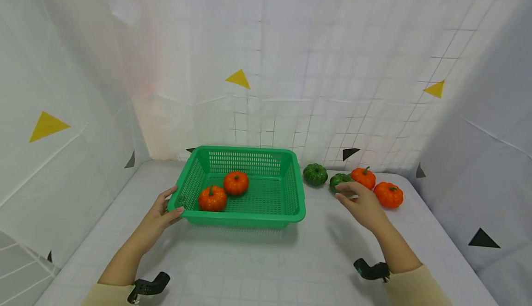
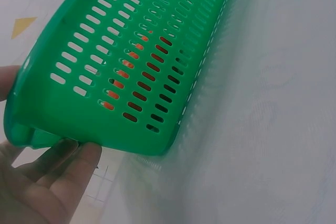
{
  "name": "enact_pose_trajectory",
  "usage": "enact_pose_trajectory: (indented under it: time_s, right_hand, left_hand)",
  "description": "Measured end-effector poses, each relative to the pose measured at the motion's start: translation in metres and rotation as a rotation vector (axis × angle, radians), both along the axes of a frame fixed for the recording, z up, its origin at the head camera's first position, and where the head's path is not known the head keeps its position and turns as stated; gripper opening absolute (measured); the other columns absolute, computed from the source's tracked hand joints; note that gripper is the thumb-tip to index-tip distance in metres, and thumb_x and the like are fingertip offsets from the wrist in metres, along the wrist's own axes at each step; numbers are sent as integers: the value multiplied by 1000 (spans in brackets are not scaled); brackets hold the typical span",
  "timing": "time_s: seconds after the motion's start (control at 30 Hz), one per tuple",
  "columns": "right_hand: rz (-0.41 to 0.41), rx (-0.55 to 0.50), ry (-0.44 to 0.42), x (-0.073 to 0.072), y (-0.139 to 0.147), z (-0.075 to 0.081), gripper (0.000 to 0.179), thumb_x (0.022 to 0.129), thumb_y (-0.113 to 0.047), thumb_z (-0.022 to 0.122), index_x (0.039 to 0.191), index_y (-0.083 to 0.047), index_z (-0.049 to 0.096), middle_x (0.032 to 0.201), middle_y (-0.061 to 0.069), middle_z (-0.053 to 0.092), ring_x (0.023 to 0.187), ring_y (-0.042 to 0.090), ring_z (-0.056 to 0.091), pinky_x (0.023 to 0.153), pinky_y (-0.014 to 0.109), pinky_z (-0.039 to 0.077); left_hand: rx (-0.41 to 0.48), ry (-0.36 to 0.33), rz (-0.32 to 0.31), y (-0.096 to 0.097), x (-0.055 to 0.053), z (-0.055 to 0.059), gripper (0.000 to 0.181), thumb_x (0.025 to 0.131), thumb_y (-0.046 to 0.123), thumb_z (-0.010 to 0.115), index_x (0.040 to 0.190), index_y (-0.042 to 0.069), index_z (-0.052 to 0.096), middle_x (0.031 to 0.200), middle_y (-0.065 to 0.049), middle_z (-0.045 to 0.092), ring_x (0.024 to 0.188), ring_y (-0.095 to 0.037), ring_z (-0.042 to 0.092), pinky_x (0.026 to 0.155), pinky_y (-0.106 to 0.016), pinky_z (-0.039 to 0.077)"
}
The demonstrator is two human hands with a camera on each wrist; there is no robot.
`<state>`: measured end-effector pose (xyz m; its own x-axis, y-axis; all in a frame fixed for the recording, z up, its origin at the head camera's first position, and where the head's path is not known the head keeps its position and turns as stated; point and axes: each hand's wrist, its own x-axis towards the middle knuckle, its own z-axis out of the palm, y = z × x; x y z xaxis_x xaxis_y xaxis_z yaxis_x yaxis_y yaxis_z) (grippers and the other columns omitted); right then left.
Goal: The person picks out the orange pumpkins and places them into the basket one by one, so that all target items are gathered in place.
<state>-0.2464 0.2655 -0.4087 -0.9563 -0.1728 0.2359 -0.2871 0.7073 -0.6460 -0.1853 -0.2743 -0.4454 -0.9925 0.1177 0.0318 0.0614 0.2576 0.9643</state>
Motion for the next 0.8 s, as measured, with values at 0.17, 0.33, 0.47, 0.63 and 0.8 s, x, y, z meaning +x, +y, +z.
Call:
enact_pose_trajectory:
  time_s: [0.17,0.33,0.47,0.63,0.8]
  right_hand:
    - [-31,2,0,2,9,-5,35,99,-20,66,127,-1,63,123,18,65,110,33,61,91,51,54]
    - [-64,10,4,2,20,-11,36,100,-23,65,128,-1,62,123,18,64,111,35,60,92,52,54]
    - [-96,12,14,3,29,-16,36,101,-25,63,127,-1,62,123,19,63,111,36,60,92,53,53]
    - [-144,22,36,1,41,-25,40,102,-31,61,127,0,63,124,20,62,111,38,60,93,55,52]
    - [-205,38,40,0,55,-32,43,102,-35,60,128,-1,62,124,21,63,111,40,60,91,56,52]
  left_hand:
    - [5,6,-4,0,0,0,78,103,25,59,161,13,7,151,-31,30,133,-43,41,98,-24,49]
    - [22,12,-12,0,0,-1,78,103,24,59,161,12,7,151,-31,29,133,-44,41,96,-21,48]
    - [27,16,-16,0,-1,-2,78,103,23,59,161,12,7,150,-31,30,133,-44,41,95,-19,48]
    - [20,19,-9,0,0,-2,77,104,22,58,161,12,8,150,-31,30,132,-43,42,95,-19,48]
    - [3,19,-3,1,1,-1,75,104,20,56,161,12,7,150,-31,30,133,-44,41,98,-24,48]
